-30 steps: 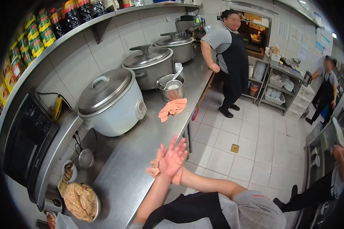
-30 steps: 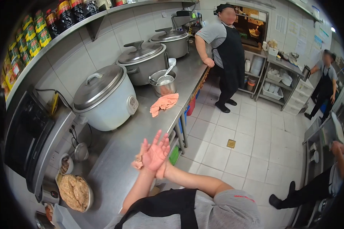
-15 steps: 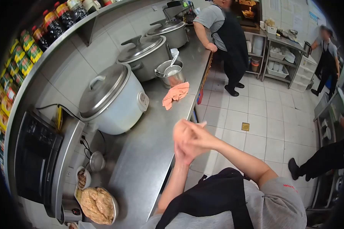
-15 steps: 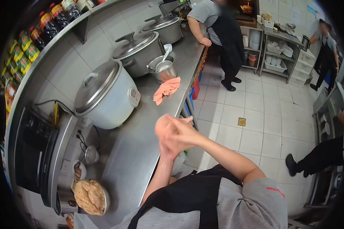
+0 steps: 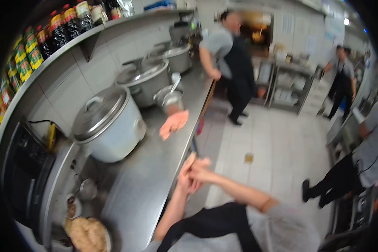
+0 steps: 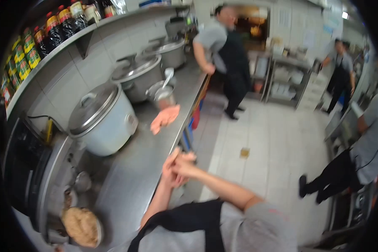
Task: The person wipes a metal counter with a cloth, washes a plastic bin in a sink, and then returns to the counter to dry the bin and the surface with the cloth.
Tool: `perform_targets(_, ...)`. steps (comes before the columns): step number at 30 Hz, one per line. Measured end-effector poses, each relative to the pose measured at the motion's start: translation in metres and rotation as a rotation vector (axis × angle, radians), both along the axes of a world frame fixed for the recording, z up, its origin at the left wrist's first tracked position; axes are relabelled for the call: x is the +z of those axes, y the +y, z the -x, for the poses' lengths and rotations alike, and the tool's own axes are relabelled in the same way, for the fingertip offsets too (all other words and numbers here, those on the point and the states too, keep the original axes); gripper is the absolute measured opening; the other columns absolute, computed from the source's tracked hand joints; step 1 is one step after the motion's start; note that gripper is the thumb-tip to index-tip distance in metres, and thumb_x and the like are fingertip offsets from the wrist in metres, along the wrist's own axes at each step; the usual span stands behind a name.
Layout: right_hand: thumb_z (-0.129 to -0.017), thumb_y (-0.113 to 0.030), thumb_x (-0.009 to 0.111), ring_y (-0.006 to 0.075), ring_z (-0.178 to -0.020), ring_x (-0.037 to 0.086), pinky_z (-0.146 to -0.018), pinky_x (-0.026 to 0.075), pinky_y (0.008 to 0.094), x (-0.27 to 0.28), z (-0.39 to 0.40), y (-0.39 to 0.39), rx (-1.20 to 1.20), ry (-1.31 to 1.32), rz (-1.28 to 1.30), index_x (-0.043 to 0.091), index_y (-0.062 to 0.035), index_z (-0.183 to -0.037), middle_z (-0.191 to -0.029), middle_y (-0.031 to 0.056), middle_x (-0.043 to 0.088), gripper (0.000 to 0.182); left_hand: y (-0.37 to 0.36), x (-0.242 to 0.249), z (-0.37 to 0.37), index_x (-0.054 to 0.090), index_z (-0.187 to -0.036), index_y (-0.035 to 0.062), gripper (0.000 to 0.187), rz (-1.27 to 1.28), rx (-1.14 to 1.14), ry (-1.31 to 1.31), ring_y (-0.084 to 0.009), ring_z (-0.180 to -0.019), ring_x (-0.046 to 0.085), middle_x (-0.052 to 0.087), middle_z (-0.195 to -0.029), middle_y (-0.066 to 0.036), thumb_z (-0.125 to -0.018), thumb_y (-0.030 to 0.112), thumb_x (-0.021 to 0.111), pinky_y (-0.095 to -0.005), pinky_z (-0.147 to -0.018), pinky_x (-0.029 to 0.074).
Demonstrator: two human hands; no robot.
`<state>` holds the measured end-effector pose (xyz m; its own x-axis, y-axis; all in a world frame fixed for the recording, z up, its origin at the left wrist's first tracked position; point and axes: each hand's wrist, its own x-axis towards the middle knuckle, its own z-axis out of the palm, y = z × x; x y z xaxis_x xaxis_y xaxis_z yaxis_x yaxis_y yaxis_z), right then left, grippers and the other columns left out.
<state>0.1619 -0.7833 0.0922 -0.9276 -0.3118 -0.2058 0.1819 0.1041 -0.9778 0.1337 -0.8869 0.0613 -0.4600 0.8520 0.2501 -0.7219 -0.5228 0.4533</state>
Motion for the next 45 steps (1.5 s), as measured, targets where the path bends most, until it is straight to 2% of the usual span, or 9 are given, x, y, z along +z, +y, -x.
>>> perform_targets(3,-0.081,-0.021,0.054,0.0161,-0.064,0.059,-0.049,0.049,0.0260,-0.018,0.026,0.045,0.109,0.397,-0.147,0.038,-0.0006,-0.115,-0.088,0.0129,0.055,0.043,0.023,-0.024,0.016,0.047,-0.110,0.0054,0.047,0.135,0.167,0.135,-0.0116,-0.064,0.053,0.055,-0.083,-0.009,-0.088,0.044,0.031,-0.0276,-0.055,0.045)
perform_targets(5,-0.081,-0.022,0.054,0.0181,-0.078,0.059,-0.061,0.052,0.0308,0.021,0.006,0.056,0.084,0.046,0.039,0.035,-0.0020,-0.119,-0.094,0.0140,0.053,0.047,0.026,-0.040,0.014,0.048,-0.111,0.0064,0.047,-0.023,0.202,0.011,-0.0132,-0.075,0.056,0.056,-0.089,-0.009,-0.088,0.045,0.033,-0.0284,-0.058,0.047)
perform_targets(8,-0.083,-0.020,0.052,0.0187,-0.098,0.051,-0.083,0.044,0.0345,-0.009,0.023,0.047,-0.226,0.287,0.080,0.040,-0.0045,-0.118,-0.102,0.0138,0.052,0.040,-0.008,-0.047,0.009,0.040,-0.122,0.0118,0.047,0.586,0.466,-0.169,-0.0188,-0.105,0.050,0.051,-0.113,-0.007,-0.088,0.045,0.035,-0.0367,-0.089,0.041)
perform_targets(13,-0.082,-0.045,0.047,0.0337,-0.123,0.026,-0.100,0.018,0.0437,-0.036,-0.009,-0.004,-0.110,0.680,-0.498,0.045,-0.0132,-0.121,-0.129,0.0159,0.037,0.051,0.002,-0.037,-0.006,0.039,-0.123,0.0110,0.057,0.096,0.325,-0.348,-0.0239,-0.112,0.044,0.045,-0.122,-0.008,-0.086,0.053,0.030,-0.0412,-0.094,0.035)
perform_targets(16,-0.085,-0.014,0.046,0.0227,-0.100,0.051,-0.088,0.040,0.0354,-0.087,0.017,-0.001,-0.421,1.112,-0.464,0.041,-0.0042,-0.118,-0.106,0.0129,0.054,0.035,-0.006,-0.034,-0.015,0.037,-0.125,0.0123,0.064,0.195,0.286,-0.278,-0.0227,-0.117,0.039,0.043,-0.124,-0.006,-0.084,0.060,0.027,-0.0422,-0.096,0.031)
perform_targets(21,-0.084,-0.011,0.038,0.0297,-0.103,0.048,-0.091,0.037,0.0434,-0.055,0.013,0.036,-0.572,-0.188,0.617,0.047,-0.0039,-0.110,-0.106,0.0118,0.054,0.028,-0.005,-0.006,-0.044,0.031,-0.131,0.0155,0.065,0.578,0.172,-0.085,-0.0159,-0.126,0.024,0.032,-0.134,-0.001,-0.084,0.060,0.029,-0.0456,-0.099,0.020)
perform_targets(25,-0.087,-0.033,0.036,0.0325,-0.106,0.046,-0.093,0.035,0.0471,-0.146,0.032,0.092,-0.412,-0.446,1.381,0.041,-0.0061,-0.117,-0.114,0.0165,0.049,0.041,-0.023,-0.008,-0.054,0.029,-0.132,0.0155,0.058,0.683,0.058,0.189,-0.0163,-0.123,0.028,0.034,-0.132,-0.003,-0.087,0.051,0.034,-0.0414,-0.097,0.024)
perform_targets(32,-0.085,-0.042,0.041,0.0369,-0.109,0.045,-0.088,0.041,0.0476,-0.086,0.016,0.040,0.236,-0.689,1.266,0.032,-0.0033,-0.126,-0.120,0.0214,0.044,0.057,-0.040,0.014,-0.050,0.017,-0.137,0.0169,0.065,1.048,0.092,0.419,-0.0144,-0.097,0.052,0.045,-0.118,-0.006,-0.086,0.041,0.048,-0.0291,-0.079,0.042)
perform_targets(45,-0.080,-0.008,0.045,0.0188,-0.071,0.056,-0.057,0.050,0.0296,-0.017,0.093,-0.022,-0.250,-0.112,0.886,0.042,-0.0072,-0.107,-0.090,0.0074,0.053,0.027,-0.070,0.013,-0.077,0.014,-0.137,0.0171,0.064,1.001,0.469,0.503,-0.0143,-0.093,0.050,0.044,-0.120,-0.011,-0.086,0.024,0.051,-0.0289,-0.079,0.041)
